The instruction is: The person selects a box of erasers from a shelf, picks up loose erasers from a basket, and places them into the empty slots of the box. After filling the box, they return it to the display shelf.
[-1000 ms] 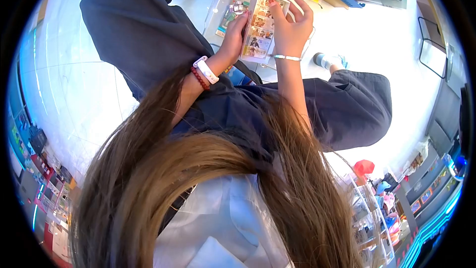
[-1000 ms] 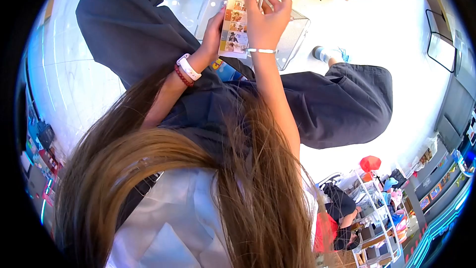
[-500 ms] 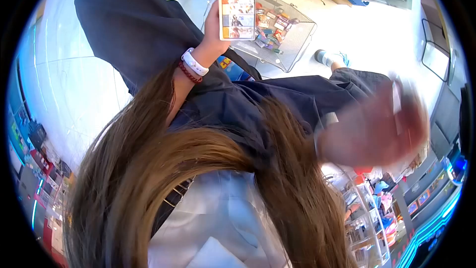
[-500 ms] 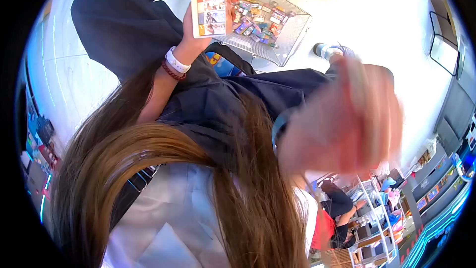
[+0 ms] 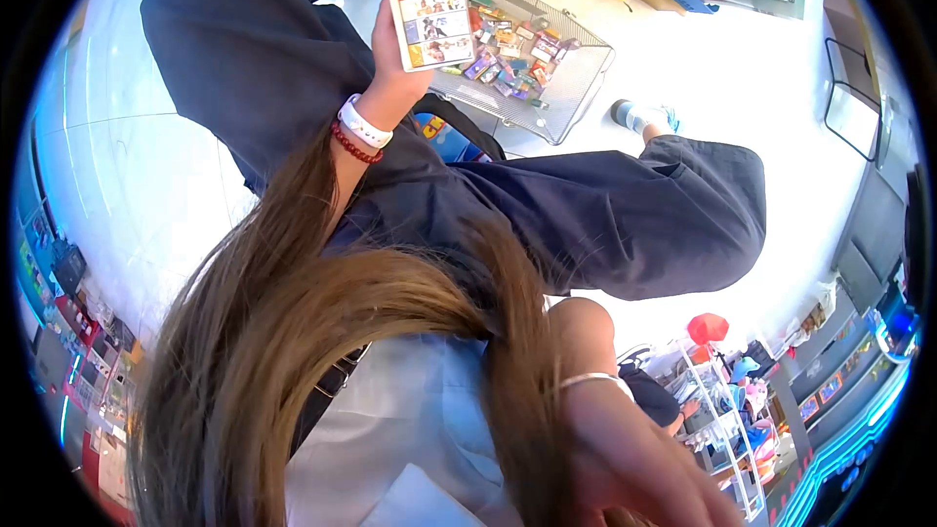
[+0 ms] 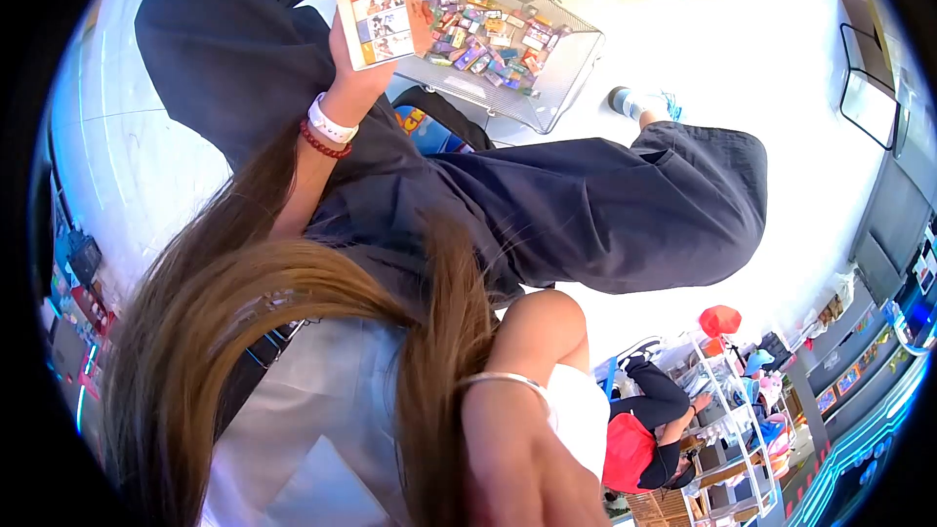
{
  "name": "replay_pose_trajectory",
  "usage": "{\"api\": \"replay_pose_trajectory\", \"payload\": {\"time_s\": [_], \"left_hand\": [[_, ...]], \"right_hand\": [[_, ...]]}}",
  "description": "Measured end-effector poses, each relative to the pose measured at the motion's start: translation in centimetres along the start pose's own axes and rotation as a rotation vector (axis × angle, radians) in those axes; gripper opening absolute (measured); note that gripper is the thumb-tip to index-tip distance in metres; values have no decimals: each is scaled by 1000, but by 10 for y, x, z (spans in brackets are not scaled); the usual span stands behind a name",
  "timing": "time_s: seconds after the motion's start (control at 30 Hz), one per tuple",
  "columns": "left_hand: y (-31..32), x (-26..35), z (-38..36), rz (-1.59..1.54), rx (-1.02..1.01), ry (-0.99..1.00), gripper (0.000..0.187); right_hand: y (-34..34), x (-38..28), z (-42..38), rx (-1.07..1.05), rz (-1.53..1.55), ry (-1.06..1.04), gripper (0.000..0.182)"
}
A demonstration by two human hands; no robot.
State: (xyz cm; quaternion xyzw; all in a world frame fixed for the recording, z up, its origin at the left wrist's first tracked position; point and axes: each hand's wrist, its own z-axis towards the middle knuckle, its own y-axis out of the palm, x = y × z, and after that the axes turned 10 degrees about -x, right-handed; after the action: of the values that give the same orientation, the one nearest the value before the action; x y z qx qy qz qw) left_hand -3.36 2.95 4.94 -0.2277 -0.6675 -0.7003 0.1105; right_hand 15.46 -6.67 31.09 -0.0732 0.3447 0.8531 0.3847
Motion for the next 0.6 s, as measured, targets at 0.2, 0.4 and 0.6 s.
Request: {"api": "replay_pose_trajectory", "payload": {"time_s": [0.2, 0.4, 0.6], "left_hand": [[-6, 2, 2, 109, 36, 79, 54], [-4, 4, 3, 113, 25, 102, 55], [-2, 8, 3, 94, 45, 60, 55]], "right_hand": [[-3, -3, -7, -17, 51, 7, 44], [0, -13, -2, -18, 90, -8, 49], [-5, 16, -20, -61, 4, -54, 43]]}}
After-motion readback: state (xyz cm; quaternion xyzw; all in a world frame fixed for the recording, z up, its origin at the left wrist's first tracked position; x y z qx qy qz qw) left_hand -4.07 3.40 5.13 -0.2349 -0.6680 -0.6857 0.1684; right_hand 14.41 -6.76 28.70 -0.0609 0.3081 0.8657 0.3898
